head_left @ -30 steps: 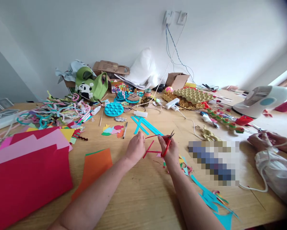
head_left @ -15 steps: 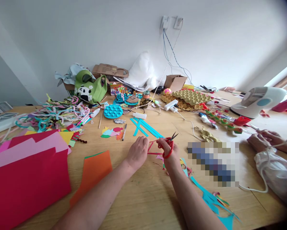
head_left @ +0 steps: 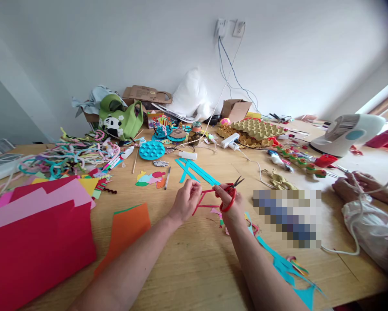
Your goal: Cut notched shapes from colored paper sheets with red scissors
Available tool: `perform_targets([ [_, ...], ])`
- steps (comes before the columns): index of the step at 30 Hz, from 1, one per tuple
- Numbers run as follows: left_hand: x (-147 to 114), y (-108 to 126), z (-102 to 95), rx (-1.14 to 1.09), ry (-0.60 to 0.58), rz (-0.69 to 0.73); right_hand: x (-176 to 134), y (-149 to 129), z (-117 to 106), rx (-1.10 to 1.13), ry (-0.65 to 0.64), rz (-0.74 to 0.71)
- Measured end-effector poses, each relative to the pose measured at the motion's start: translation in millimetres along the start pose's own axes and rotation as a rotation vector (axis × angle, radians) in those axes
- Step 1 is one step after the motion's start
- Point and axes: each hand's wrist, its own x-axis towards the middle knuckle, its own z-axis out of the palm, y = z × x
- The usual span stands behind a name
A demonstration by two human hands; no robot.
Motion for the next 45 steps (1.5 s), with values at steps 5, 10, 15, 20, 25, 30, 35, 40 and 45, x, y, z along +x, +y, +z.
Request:
perform_targets([
  [5,9.4,4.4,-11.2,-0.393,-0.097,-0.319,-1.2,-1.8,0.3,-0.06,-0.072,0.006],
  [10,10.9,2.4,-16.5,-0.325,-0.172,-0.316,-4.6,-2.0,2.1,-0.045,-0.126,0.018],
  [15,11.1,-1.7,-16.3,-0.266,-0.247,-0.33,-7.2,-5.3,3.3,-0.057,-0.127,0.034],
  [20,11.9,-2.1,-17.6,-0.267,-0.217,-0.382,-5.1,-7.8,0.0,-0.046,-0.076,-0.019],
  [25,14.4,-3.1,-19.8,-0.277,-0.178,-0.382,-3.7,-7.3,-0.3,0.017,0.062,-0.036],
  [30,15.3,-6.5,-14.3,-0.051,-0.097,-0.293,-8.8,-11.1,4.1,-0.058,-0.002,0.005],
  [35,3.7,1.0,-7.0,0.577,0.016,0.138,-8.7,-9.0,3.7,-0.115,-0.033,0.075],
  [40,-7.4,11.1,-3.3,0.94,-0.027,0.435,-3.7,-0.3,0.1,-0.043,-0.038,0.107],
  [45,-8.6,12.7,-0.5,0.805,-0.053,0.398,-3.7,-0.1,-0.3,0.007,-0.023,0.079],
])
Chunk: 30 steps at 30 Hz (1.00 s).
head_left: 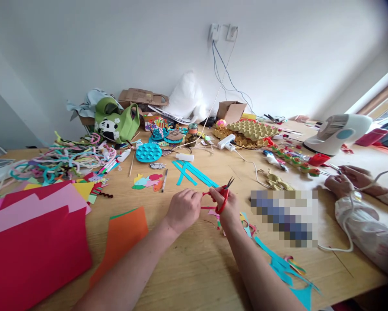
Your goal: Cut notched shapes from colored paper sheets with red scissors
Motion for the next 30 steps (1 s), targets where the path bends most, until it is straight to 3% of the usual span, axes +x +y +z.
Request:
perform_targets([
  [4,6.4,-4.2,2.0,-0.492,-0.015,-0.294,-1.6,-3.8,0.9,-0.031,0.007,-0.043],
  [8,13.0,-13.1,1.7,-0.885,-0.193,-0.54,-1.8,-4.6,0.8,-0.073,-0.046,-0.105],
  [13,13.7,-19.4,-0.9,-1.046,-0.326,-0.62,-2.6,-5.2,1.2,-0.064,-0.053,-0.136],
  [16,13.0,-19.8,-0.8,-1.042,-0.346,-0.623,-3.3,-6.7,1.2,-0.075,-0.044,-0.127],
  [20,13.4,-20.7,-0.5,-1.05,-0.275,-0.653,-4.4,-10.1,1.1,-0.066,-0.022,-0.147],
  [23,15.1,-22.8,-3.1,-1.26,-0.159,-0.805,-7.0,-12.3,2.9,-0.073,-0.006,-0.153],
  [26,17.1,-25.1,-6.7,-1.439,-0.043,-0.934,-12.8,-12.7,8.2,-0.088,-0.11,-0.109],
  [30,17.6,-25.2,-6.7,-1.477,0.022,-0.983,-22.2,-10.8,18.4,-0.08,-0.274,-0.06],
])
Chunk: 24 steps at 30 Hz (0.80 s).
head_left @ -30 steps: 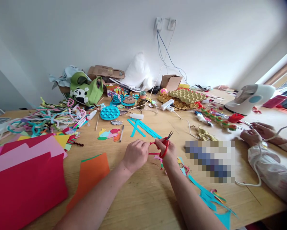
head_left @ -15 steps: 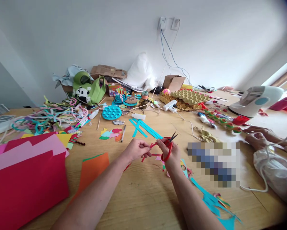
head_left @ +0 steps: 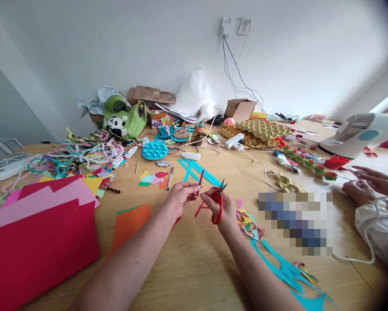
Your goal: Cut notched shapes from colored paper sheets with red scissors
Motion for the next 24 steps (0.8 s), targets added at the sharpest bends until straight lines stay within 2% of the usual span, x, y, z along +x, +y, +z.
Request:
perform_targets([
  [5,-0.5,-6.2,3.0,-0.021,-0.031,0.004,-2.6,2.1,7.3,0.048,-0.038,0.021],
  [12,-2.8,-3.6,3.3,0.026,-0.025,0.002,-1.1,3.7,3.6,0.096,-0.015,0.04],
  [24,-7.2,7.9,4.1,0.371,-0.004,0.156,-0.6,-0.6,5.1,0.007,-0.065,0.031],
])
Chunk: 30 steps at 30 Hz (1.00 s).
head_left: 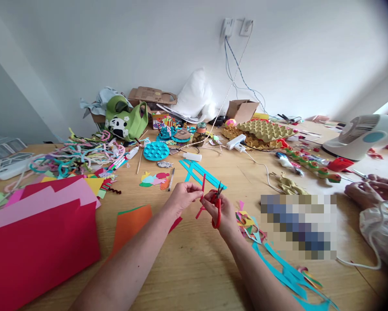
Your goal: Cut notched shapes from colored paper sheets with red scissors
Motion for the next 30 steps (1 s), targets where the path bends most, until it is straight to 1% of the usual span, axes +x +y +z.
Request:
perform_targets([
  [4,0.6,-0.1,-0.2,0.007,-0.006,0.049,-0.3,-1.3,-0.7,-0.053,0.006,-0.007],
  [8,1.7,1.6,-3.7,-0.131,0.037,0.022,-2.7,-3.7,-1.5,-0.058,0.034,0.025],
  [10,2.0,3.6,-6.2,-0.225,0.059,-0.004,-5.0,-4.7,-0.4,-0.016,-0.005,0.05],
  [14,2.7,6.9,-9.8,-0.386,0.066,-0.033,-9.9,-5.0,5.1,0.017,-0.152,0.136],
  [17,3.3,7.5,-10.3,-0.451,0.083,-0.042,-12.2,-3.4,8.9,0.005,-0.19,0.2],
  [24,1.8,7.2,-7.8,-0.465,0.1,-0.053,-13.0,-0.5,10.3,-0.045,-0.25,0.233],
  [30,0.2,9.2,-6.7,-0.448,0.139,-0.08,-13.8,-4.7,12.3,-0.08,-0.232,0.275],
])
